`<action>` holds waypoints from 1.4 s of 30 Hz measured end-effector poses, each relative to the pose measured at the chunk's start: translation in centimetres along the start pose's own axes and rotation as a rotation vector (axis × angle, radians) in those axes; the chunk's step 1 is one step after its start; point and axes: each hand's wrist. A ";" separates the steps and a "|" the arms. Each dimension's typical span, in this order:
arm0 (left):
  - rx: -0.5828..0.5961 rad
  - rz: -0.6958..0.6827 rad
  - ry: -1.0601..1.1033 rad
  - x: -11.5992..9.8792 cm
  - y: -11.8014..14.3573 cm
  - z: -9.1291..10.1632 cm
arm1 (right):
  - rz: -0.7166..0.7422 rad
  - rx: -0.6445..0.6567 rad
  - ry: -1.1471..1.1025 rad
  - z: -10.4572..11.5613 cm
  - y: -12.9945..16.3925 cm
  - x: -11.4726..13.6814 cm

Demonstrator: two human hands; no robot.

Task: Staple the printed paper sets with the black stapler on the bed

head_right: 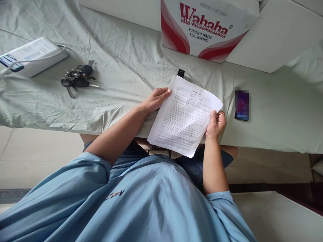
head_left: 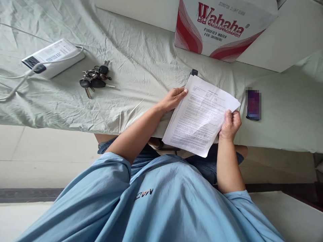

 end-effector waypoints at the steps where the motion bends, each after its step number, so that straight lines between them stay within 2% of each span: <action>1: -0.013 0.011 0.027 0.2 0.0 0.0 | 0.009 -0.010 0.000 0.0 0.0 0.0; 6: -0.029 0.034 0.125 0.5 -0.1 -0.1 | 0.032 -0.075 -0.013 -0.2 -0.1 0.3; 14: -0.029 0.062 0.130 -0.2 0.1 -0.3 | 0.003 -0.033 -0.003 -0.4 -0.1 0.7; 23: 0.009 0.030 0.097 0.1 0.0 -0.1 | 0.007 0.007 0.061 0.2 -0.2 0.2; 27: 0.010 0.016 0.084 0.3 -0.1 0.1 | -0.010 0.011 0.042 -0.5 -0.4 -0.1; 30: -0.029 -0.008 0.097 0.6 -0.2 0.2 | -0.035 0.013 -0.003 -0.4 0.2 0.9; 32: -0.085 -0.016 0.115 0.6 -0.4 0.1 | -0.066 0.032 -0.068 1.1 1.4 2.4; 35: -0.176 -0.005 0.152 0.5 -0.7 -0.1 | -0.174 0.224 -0.073 6.1 4.4 4.7; 36: -0.198 0.002 0.168 0.5 -0.8 -0.2 | -0.247 0.350 -0.004 8.1 5.6 5.2; 38: -0.225 0.019 0.205 0.4 -1.0 -0.6 | -0.466 0.686 0.160 11.6 8.0 5.5; 40: -0.239 0.043 0.245 0.5 -1.2 -1.1 | -0.719 1.004 0.247 13.4 10.4 4.9; 41: -0.244 0.057 0.264 0.5 -1.2 -1.4 | -0.822 1.081 0.257 13.5 11.6 4.3; 42: -0.245 0.070 0.284 0.6 -1.2 -1.8 | -0.891 1.093 0.232 13.1 12.8 3.7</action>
Point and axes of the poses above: each hand's wrist, its own y-axis away from the middle knuckle, its own z-axis out of the back of the hand, x = y × z, and after that the axes turned 10 degrees about -z, right-handed
